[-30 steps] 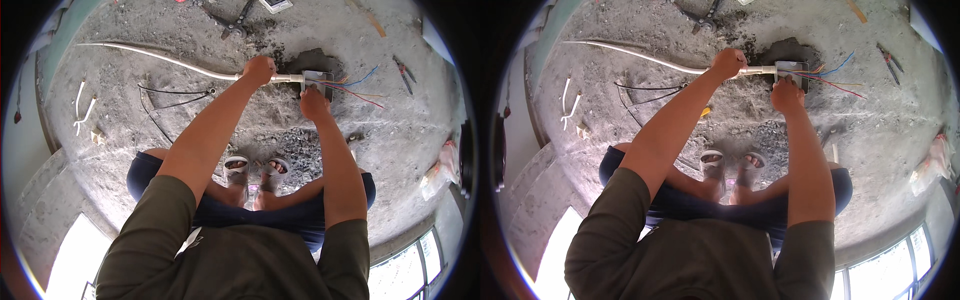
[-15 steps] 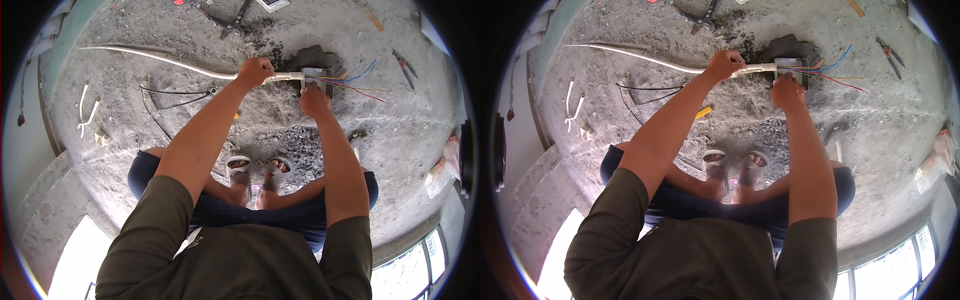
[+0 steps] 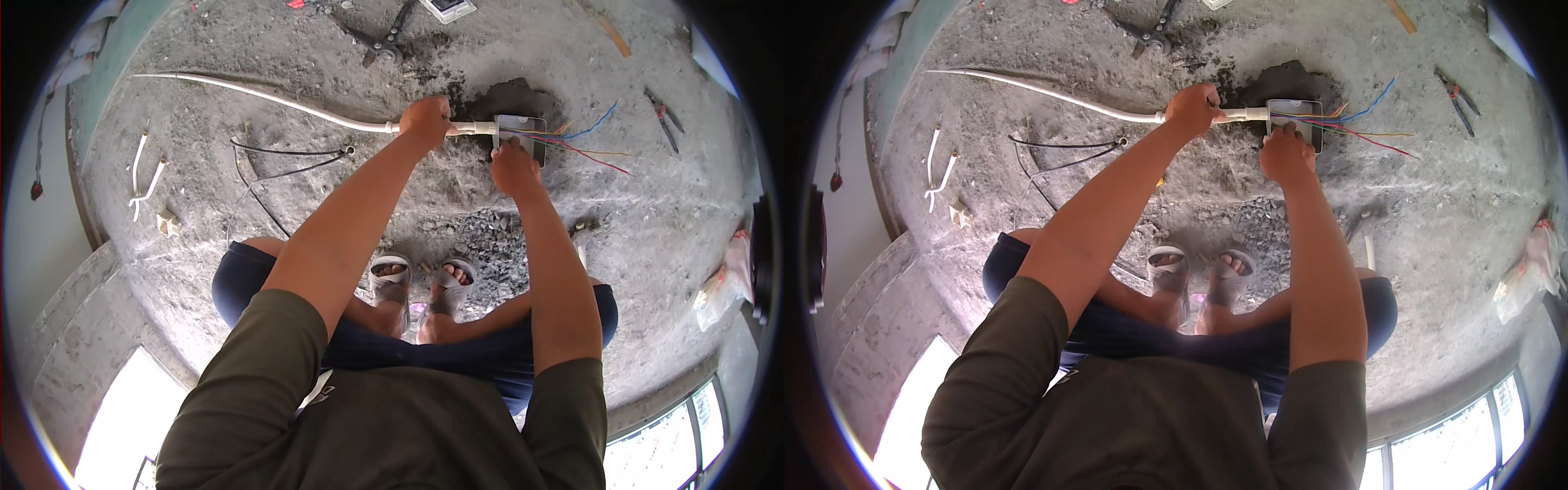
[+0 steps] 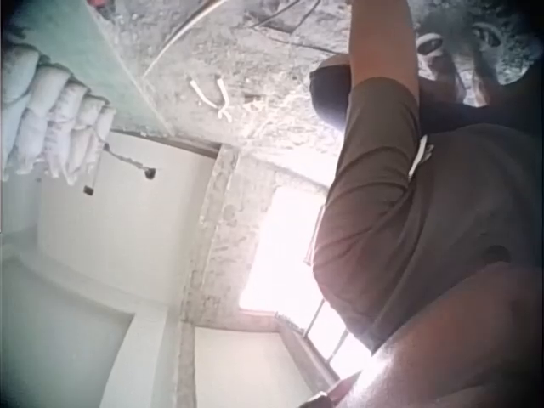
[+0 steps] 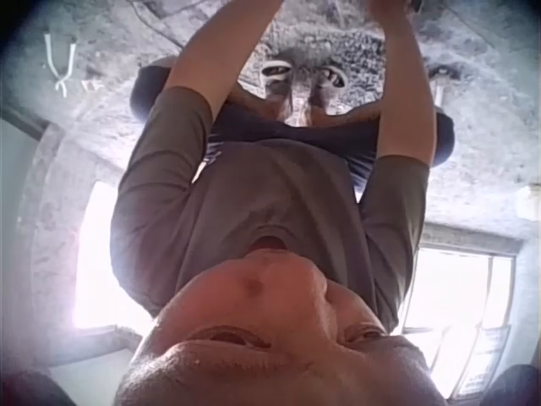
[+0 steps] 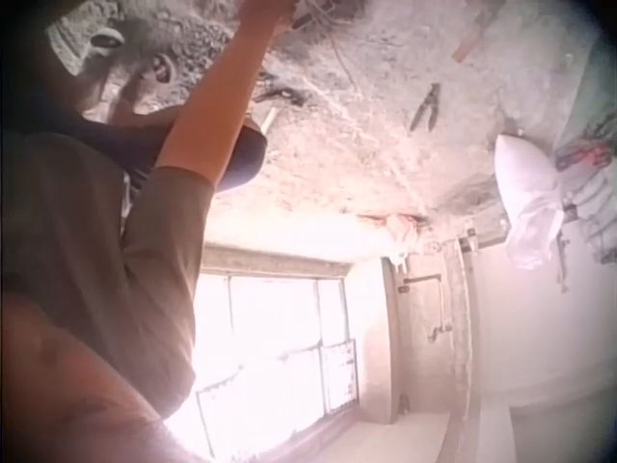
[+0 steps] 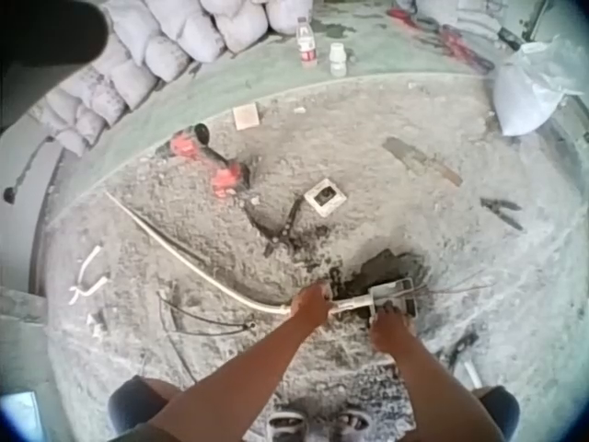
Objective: Installing and securing electrical conduits and wiring into a floor-mounted junction box.
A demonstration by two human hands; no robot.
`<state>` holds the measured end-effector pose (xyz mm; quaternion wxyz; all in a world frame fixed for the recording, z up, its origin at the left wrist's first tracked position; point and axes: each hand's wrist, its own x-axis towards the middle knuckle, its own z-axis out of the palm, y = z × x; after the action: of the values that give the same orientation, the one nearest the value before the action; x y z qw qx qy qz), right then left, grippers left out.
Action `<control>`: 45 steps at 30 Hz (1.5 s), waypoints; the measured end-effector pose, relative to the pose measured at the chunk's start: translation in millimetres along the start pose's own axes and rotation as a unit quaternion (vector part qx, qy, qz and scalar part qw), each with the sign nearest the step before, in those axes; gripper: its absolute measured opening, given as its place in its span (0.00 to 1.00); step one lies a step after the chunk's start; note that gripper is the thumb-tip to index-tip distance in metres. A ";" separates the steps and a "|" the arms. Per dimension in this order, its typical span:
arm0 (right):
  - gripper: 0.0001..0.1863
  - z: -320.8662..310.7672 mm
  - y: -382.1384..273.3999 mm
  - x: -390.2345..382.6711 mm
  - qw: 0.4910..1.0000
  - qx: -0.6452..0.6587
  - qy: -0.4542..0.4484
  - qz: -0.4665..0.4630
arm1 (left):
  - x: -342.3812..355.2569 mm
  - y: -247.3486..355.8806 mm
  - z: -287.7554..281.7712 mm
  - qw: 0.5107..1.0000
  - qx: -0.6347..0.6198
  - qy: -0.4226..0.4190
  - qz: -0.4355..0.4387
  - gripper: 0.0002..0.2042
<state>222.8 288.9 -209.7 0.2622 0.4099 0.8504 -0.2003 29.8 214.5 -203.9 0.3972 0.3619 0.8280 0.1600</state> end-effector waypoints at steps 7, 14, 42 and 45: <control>0.20 1.9 -3.4 -1.1 1.000 0.007 0.006 -0.003 | 14.5 -17.1 -4.6 0.998 -0.029 -0.051 0.002 0.10; 0.20 3.6 -3.9 -3.7 1.000 0.009 0.009 0.006 | -13.0 -21.5 7.9 0.995 -0.055 0.031 0.081 0.07; 0.21 10.0 0.0 2.3 1.000 0.013 0.021 0.000 | -35.7 -20.3 36.1 0.975 -0.089 0.204 0.003 0.09; 0.20 12.4 -0.3 5.2 1.000 0.001 0.025 -0.003 | -34.5 -19.0 32.9 0.975 -0.105 0.193 -0.028 0.13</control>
<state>223.3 284.8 -222.5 0.2398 0.4129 0.8576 -0.1912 60.8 175.6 -216.5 0.2702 0.2578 0.8773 0.3014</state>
